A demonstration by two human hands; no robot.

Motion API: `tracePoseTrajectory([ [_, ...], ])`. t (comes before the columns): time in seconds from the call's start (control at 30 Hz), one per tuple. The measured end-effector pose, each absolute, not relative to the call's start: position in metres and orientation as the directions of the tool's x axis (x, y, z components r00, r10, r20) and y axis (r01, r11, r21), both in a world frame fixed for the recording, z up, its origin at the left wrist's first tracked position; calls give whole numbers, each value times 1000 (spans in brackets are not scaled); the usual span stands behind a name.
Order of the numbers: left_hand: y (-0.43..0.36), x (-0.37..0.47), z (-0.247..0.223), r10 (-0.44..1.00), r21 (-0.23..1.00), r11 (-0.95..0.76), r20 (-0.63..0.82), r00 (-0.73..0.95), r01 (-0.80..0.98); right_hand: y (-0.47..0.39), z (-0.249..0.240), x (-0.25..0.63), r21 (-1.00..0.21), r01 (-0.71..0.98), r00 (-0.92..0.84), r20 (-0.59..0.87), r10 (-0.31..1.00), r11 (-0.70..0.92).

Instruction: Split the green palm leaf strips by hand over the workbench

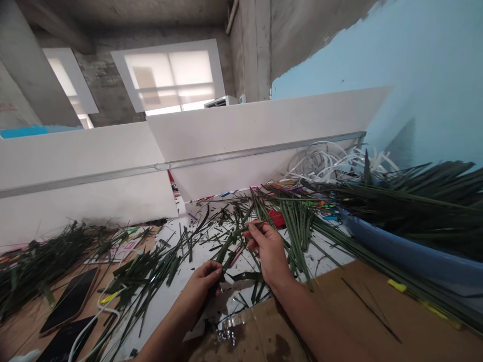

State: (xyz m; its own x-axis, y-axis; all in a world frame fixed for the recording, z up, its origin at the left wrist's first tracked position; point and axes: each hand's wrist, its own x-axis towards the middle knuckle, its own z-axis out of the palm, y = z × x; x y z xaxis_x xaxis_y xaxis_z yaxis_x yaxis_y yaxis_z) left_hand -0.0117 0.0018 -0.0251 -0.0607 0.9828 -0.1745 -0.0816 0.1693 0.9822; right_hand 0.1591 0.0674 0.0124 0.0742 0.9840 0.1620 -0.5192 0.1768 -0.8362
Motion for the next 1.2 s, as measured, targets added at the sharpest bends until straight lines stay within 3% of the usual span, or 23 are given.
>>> tracePoseTrajectory([
  [0.1,0,-13,-22,982,977,185,-188,-14,-104,74,20,167,-800,-569,57,196,979,194],
  [0.27,1,-15,-23,975,953,218,-223,-4,-210,84,14,171,-863,-491,-44,161,986,119],
  [0.37,4,-16,-26,971,923,216,-236,-25,-319,88,4,169,-906,-373,-20,221,975,198],
  [0.5,7,-16,-29,967,896,217,-253,-42,-388,87,-2,168,-932,-71,-69,360,930,355],
  [0.63,9,-15,-27,965,886,239,-261,-2,-397,83,-3,168,-822,167,-161,522,838,544],
  [0.8,5,-15,-20,975,896,224,-209,81,-384,76,-2,165,-700,375,-223,568,792,607],
  [1.2,-8,-11,0,983,908,185,-177,55,-377,70,9,168,-577,437,-142,714,686,691],
])
